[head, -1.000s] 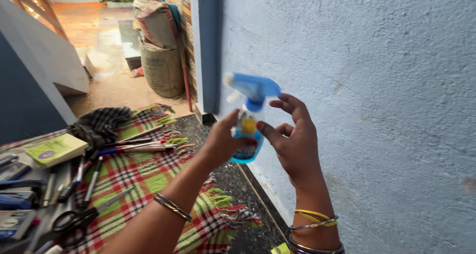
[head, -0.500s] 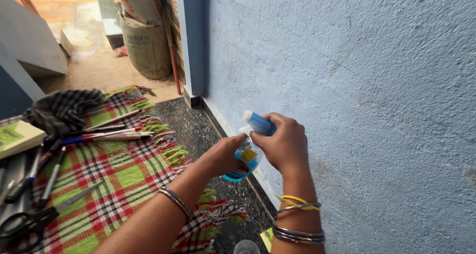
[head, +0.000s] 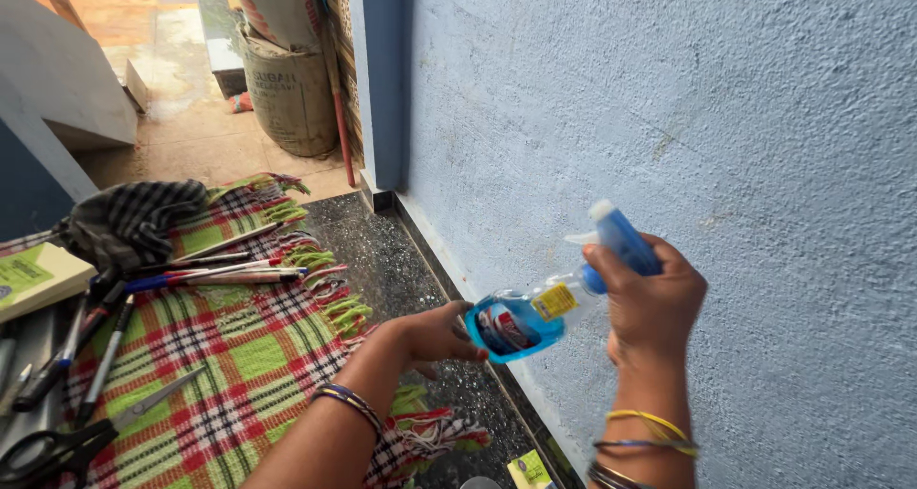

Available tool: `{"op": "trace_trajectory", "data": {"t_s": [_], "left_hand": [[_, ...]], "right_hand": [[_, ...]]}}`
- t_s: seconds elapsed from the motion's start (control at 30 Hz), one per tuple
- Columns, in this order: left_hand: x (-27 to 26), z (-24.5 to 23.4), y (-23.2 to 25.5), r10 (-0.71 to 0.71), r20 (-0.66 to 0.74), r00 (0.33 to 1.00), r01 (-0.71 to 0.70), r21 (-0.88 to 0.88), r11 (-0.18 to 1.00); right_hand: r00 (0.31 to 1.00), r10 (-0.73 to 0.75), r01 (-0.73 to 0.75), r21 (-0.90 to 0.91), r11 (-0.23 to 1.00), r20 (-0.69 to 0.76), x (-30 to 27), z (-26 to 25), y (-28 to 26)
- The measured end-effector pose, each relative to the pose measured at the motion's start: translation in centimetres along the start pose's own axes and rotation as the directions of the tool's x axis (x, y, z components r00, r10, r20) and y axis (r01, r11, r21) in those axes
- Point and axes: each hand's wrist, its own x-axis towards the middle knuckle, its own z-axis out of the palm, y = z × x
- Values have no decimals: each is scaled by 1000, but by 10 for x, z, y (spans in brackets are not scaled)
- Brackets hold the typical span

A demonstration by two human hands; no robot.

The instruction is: The person picks up a metal stapler and a box of staples, then proceeds to load the staples into the stapler. They open the stapler, place the staples inside, and close it.

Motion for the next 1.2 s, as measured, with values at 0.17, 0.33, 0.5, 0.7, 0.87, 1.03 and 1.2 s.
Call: {"op": "trace_trajectory", "data": {"t_s": [0.17, 0.33, 0.5, 0.7, 0.87, 1.03, 1.2], "left_hand": [[4, -10, 4, 75, -9, 997, -71, -430, 900], [-10, -16, 9, 188, -167, 968, -250, -574, 780], [-23, -11, 19, 221, -258, 940, -331, -544, 771], [-21, -15, 18, 306, -355, 884, -468, -640, 610], [-11, -19, 12, 319, -423, 848, -530, -689, 494], [-10, -24, 9, 356, -422, 834, -543, -743, 391], [-29, -22, 19, 275, -347, 897, -439, -778, 449]], "right_hand": [[990, -20, -13, 225, 974, 142, -1, -16, -18], [997, 73, -67, 376, 924, -2, 8, -28, -23], [998, 50, -29, 532, 846, -25, 8, -22, -20], [998, 49, -37, 335, 942, -27, -5, 37, 2], [957, 231, -188, 237, 953, -172, -18, 72, 23], [810, 541, -427, 404, 809, -226, -16, 67, 12], [752, 642, -486, 535, 691, -147, -16, 61, 13]]}}
